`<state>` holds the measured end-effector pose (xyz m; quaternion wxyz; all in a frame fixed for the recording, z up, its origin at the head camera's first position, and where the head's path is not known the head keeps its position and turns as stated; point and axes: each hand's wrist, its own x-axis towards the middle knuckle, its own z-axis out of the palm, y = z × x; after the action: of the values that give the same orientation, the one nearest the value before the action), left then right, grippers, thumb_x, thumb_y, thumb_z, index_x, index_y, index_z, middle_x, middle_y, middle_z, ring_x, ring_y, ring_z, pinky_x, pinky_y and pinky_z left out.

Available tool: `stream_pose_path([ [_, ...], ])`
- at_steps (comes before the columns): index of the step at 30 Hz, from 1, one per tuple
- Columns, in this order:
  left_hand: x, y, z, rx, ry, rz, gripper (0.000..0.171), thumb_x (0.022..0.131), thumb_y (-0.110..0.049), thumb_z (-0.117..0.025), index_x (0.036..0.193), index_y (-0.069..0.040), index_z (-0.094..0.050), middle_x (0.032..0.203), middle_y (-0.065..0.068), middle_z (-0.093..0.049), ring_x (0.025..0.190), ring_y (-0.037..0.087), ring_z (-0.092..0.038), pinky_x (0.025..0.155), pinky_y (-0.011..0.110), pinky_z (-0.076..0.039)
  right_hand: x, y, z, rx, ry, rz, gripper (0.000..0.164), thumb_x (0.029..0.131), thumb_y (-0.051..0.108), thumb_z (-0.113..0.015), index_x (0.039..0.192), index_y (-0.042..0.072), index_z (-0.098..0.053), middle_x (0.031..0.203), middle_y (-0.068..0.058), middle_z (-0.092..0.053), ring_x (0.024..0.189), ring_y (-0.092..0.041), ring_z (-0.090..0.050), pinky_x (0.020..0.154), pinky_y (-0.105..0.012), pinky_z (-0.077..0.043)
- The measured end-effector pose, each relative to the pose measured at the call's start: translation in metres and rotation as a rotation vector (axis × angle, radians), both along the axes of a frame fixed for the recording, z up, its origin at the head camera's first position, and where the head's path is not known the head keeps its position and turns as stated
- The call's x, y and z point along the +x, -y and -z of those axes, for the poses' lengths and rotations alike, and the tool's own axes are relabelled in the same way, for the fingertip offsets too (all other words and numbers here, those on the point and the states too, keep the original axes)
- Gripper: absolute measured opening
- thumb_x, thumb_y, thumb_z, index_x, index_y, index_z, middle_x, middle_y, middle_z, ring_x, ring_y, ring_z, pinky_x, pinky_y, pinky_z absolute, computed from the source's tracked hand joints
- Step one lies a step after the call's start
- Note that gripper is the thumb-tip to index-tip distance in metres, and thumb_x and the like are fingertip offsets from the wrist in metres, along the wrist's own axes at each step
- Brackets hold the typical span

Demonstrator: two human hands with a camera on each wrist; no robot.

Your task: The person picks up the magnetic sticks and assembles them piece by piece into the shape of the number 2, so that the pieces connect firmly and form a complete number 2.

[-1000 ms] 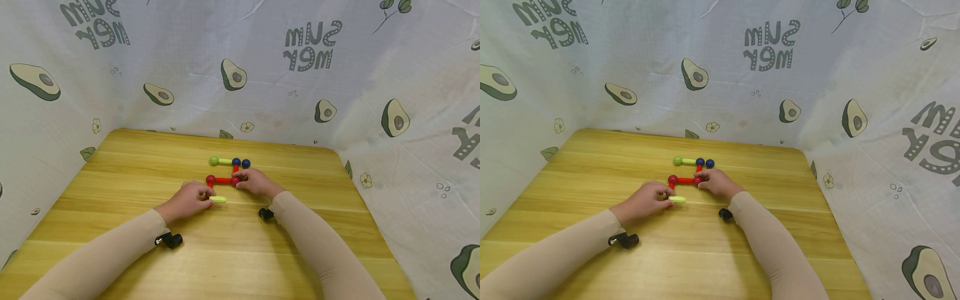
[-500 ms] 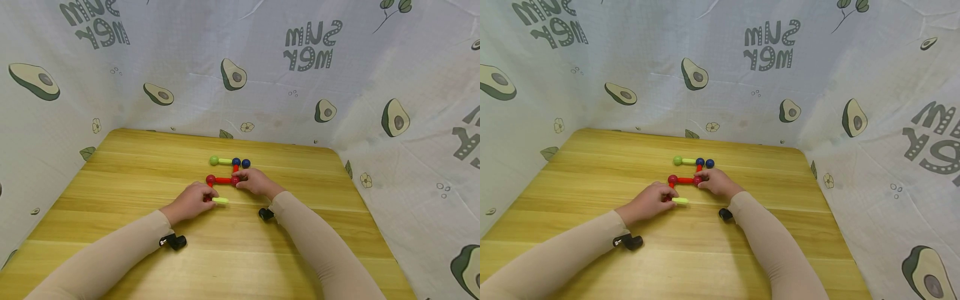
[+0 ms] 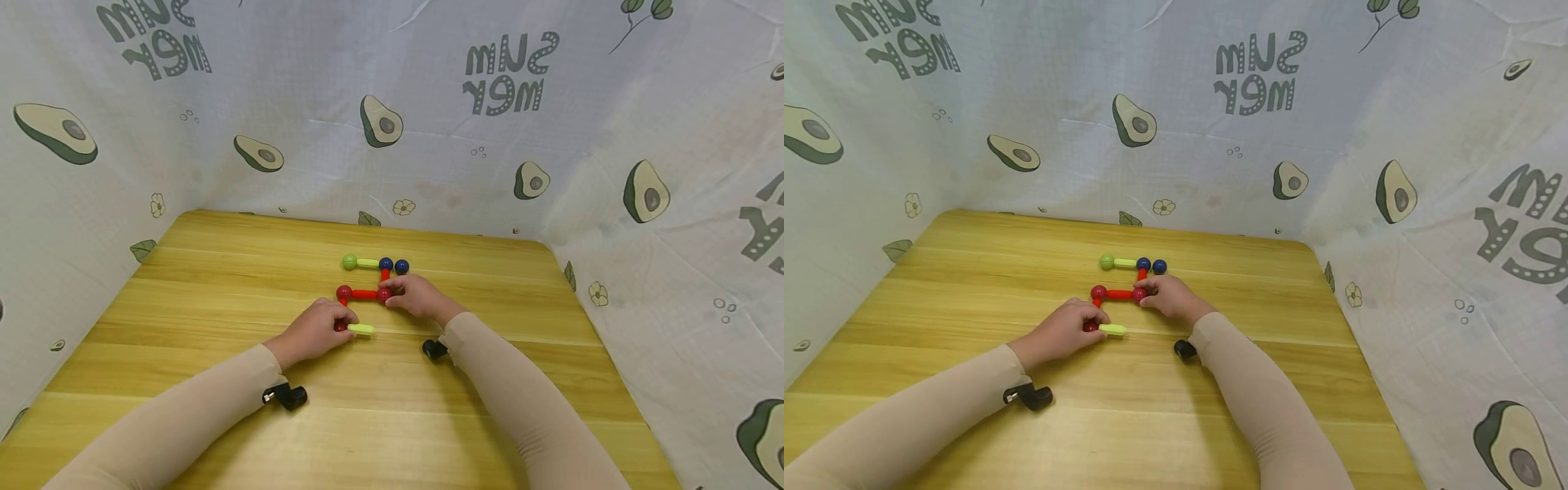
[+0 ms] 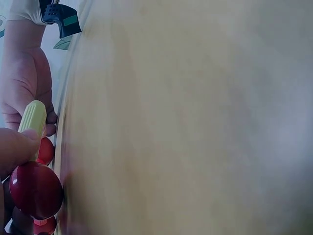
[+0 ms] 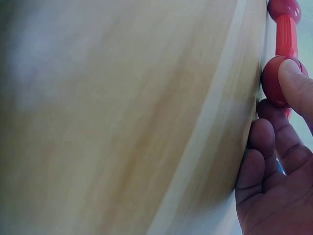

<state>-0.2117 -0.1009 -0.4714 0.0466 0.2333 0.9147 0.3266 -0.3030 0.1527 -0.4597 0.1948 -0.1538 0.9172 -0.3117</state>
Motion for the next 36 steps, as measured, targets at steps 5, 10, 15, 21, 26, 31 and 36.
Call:
stream_pose_path([
  [5, 0.0009, -0.0010, -0.0004, -0.006, 0.001, -0.005, 0.013, 0.093, -0.020, -0.083, 0.105, -0.018, -0.079, 0.084, -0.010, -0.064, 0.093, 0.017, -0.052, 0.085, 0.034, -0.043, -0.0008, -0.0004, 0.0009, -0.001, -0.001, -0.003, 0.045, 0.096, 0.021, -0.079, 0.140, 0.023, -0.070, 0.129, -0.004, -0.072, 0.111, -0.024, -0.063, 0.104, -0.041, -0.053],
  [10, 0.0022, -0.0015, -0.0010, -0.005, -0.001, -0.007, 0.013, 0.092, -0.020, -0.083, 0.105, -0.017, -0.079, 0.084, -0.009, -0.063, 0.094, 0.017, -0.052, 0.086, 0.035, -0.043, -0.0017, -0.0006, 0.0017, -0.005, -0.001, -0.004, 0.045, 0.096, 0.022, -0.079, 0.140, 0.023, -0.070, 0.132, -0.003, -0.072, 0.111, -0.024, -0.063, 0.104, -0.041, -0.053],
  [15, 0.0034, -0.0019, -0.0014, -0.007, -0.021, -0.006, 0.014, 0.092, -0.019, -0.083, 0.104, -0.017, -0.078, 0.084, -0.009, -0.063, 0.094, 0.017, -0.052, 0.087, 0.036, -0.044, -0.0014, -0.0004, 0.0019, -0.008, 0.006, 0.004, 0.045, 0.096, 0.021, -0.079, 0.140, 0.023, -0.070, 0.130, -0.003, -0.072, 0.112, -0.025, -0.063, 0.105, -0.042, -0.053],
  [21, 0.0037, -0.0027, -0.0004, -0.010, -0.041, -0.010, 0.013, 0.091, -0.019, -0.084, 0.102, -0.018, -0.078, 0.084, -0.010, -0.064, 0.094, 0.017, -0.052, 0.088, 0.036, -0.044, -0.0011, -0.0006, 0.0010, -0.008, 0.017, 0.014, 0.045, 0.096, 0.021, -0.079, 0.140, 0.024, -0.070, 0.131, -0.003, -0.071, 0.113, -0.026, -0.062, 0.105, -0.042, -0.053],
  [26, 0.0037, -0.0039, -0.0008, -0.024, -0.048, -0.009, 0.012, 0.090, -0.020, -0.084, 0.099, -0.018, -0.077, 0.082, -0.009, -0.061, 0.093, 0.018, -0.052, 0.087, 0.036, -0.043, -0.0008, -0.0009, 0.0004, -0.001, 0.015, 0.015, 0.045, 0.096, 0.021, -0.079, 0.140, 0.024, -0.070, 0.131, -0.003, -0.071, 0.112, -0.026, -0.062, 0.105, -0.042, -0.053],
  [31, 0.0043, -0.0051, -0.0017, -0.044, -0.047, -0.006, 0.012, 0.090, -0.020, -0.084, 0.100, -0.018, -0.077, 0.084, -0.009, -0.062, 0.095, 0.019, -0.053, 0.088, 0.037, -0.044, -0.0008, -0.0011, 0.0006, -0.007, 0.011, 0.006, 0.044, 0.096, 0.021, -0.079, 0.139, 0.024, -0.070, 0.130, -0.003, -0.071, 0.112, -0.026, -0.062, 0.105, -0.043, -0.052],
  [36, 0.0046, -0.0057, -0.0004, -0.051, -0.034, -0.017, 0.013, 0.091, -0.020, -0.084, 0.102, -0.018, -0.078, 0.091, -0.009, -0.068, 0.096, 0.019, -0.053, 0.089, 0.036, -0.045, -0.0009, -0.0010, 0.0019, -0.002, 0.001, -0.002, 0.044, 0.096, 0.021, -0.079, 0.140, 0.024, -0.070, 0.129, -0.004, -0.071, 0.113, -0.027, -0.063, 0.106, -0.043, -0.052],
])
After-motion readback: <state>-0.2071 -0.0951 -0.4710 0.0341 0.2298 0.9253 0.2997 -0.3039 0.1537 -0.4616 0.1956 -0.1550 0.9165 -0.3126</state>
